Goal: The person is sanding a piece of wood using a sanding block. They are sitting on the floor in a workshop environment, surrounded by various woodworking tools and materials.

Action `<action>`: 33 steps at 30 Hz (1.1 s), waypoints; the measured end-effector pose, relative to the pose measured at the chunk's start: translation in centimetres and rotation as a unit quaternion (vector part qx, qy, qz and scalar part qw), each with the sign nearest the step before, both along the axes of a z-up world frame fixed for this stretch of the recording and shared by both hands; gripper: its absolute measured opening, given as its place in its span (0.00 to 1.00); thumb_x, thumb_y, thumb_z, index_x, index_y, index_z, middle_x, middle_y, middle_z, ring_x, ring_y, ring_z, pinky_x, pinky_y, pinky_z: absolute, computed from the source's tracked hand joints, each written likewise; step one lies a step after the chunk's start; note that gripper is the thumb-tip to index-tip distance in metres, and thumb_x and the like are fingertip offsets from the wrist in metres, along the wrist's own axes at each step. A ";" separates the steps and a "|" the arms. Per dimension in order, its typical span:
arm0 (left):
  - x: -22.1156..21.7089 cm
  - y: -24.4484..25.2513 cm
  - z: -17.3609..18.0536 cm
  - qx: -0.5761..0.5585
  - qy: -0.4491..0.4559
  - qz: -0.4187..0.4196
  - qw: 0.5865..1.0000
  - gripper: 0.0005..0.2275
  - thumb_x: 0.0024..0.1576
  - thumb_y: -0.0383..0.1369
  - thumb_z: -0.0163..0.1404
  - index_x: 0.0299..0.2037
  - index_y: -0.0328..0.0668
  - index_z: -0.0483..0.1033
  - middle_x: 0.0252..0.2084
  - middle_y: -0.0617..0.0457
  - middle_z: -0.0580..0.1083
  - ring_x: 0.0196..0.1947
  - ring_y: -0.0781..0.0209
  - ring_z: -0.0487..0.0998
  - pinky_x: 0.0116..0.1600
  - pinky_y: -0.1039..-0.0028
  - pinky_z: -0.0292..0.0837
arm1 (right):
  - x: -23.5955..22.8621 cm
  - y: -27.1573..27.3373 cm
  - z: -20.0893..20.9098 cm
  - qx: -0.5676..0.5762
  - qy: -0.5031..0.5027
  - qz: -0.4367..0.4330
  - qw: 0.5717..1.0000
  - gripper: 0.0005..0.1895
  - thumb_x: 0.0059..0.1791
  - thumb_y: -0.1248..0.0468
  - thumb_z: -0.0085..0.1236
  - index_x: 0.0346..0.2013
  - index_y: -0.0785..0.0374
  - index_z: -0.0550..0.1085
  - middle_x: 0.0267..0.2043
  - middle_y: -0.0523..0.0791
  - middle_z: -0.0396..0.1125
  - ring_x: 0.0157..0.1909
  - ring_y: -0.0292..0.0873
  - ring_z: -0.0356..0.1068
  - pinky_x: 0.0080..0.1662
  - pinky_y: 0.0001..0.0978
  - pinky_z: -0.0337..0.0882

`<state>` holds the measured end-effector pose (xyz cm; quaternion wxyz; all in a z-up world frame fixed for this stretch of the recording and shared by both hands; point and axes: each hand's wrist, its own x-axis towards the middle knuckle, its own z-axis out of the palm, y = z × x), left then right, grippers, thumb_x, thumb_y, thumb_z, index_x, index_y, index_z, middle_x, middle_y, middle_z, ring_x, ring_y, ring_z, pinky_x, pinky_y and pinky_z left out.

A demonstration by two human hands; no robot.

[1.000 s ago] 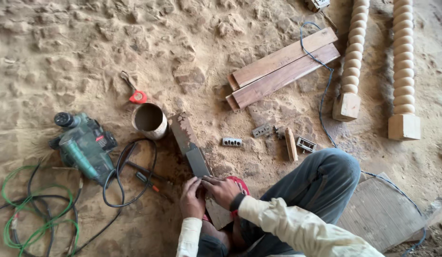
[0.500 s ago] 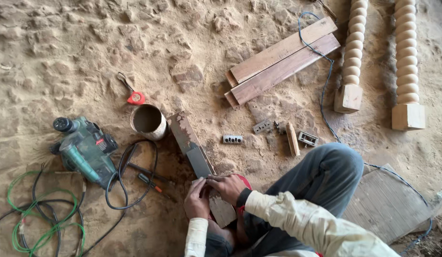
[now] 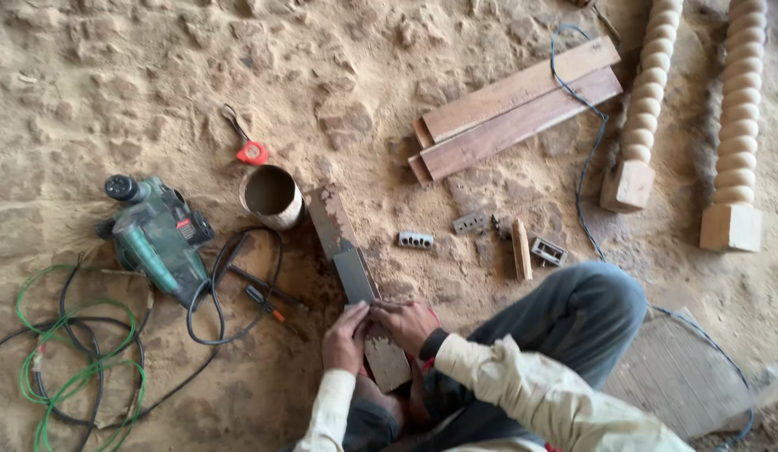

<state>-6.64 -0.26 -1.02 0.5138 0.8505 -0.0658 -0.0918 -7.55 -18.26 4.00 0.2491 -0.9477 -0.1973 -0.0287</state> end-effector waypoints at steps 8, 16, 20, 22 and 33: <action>8.6 -1.3 0.4 0.079 -0.106 0.058 0.989 0.15 0.57 0.25 0.52 0.53 0.45 0.82 0.58 0.50 0.79 0.58 0.53 0.81 0.62 0.70 0.76 | 9.5 0.0 -2.9 -0.010 -0.090 -0.022 0.996 0.15 0.49 0.65 0.52 0.51 0.56 0.75 0.55 0.49 0.74 0.43 0.52 0.78 0.40 0.43 0.78; -0.6 -1.1 3.1 0.072 -0.042 -0.002 0.997 0.18 0.59 0.40 0.47 0.56 0.51 0.82 0.61 0.52 0.78 0.59 0.56 0.79 0.65 0.72 0.73 | -0.2 -0.4 -1.0 -0.035 0.030 -0.008 0.999 0.17 0.53 0.68 0.56 0.58 0.61 0.74 0.54 0.52 0.74 0.35 0.44 0.77 0.33 0.37 0.79; 4.6 -1.5 -0.3 -0.252 0.178 0.176 0.935 0.14 0.62 0.36 0.51 0.53 0.38 0.82 0.57 0.46 0.79 0.55 0.56 0.80 0.61 0.72 0.73 | 4.9 0.0 -1.9 0.007 -0.011 -0.012 1.000 0.22 0.46 0.64 0.58 0.55 0.62 0.75 0.54 0.53 0.74 0.38 0.52 0.78 0.35 0.42 0.78; 8.0 -1.1 -1.5 -0.175 0.066 0.113 0.976 0.13 0.59 0.32 0.53 0.50 0.37 0.84 0.55 0.44 0.81 0.54 0.54 0.81 0.59 0.71 0.75 | 8.0 0.0 -2.2 -0.027 -0.021 -0.024 0.999 0.18 0.48 0.66 0.53 0.53 0.56 0.77 0.57 0.48 0.74 0.40 0.51 0.78 0.37 0.42 0.78; 0.5 -0.4 2.6 0.051 -0.046 0.033 0.997 0.11 0.56 0.25 0.56 0.48 0.40 0.84 0.51 0.47 0.81 0.51 0.56 0.82 0.55 0.69 0.75 | 0.2 -0.2 -2.2 0.005 -0.049 -0.012 0.999 0.19 0.50 0.58 0.54 0.54 0.61 0.75 0.57 0.50 0.74 0.39 0.48 0.78 0.34 0.38 0.77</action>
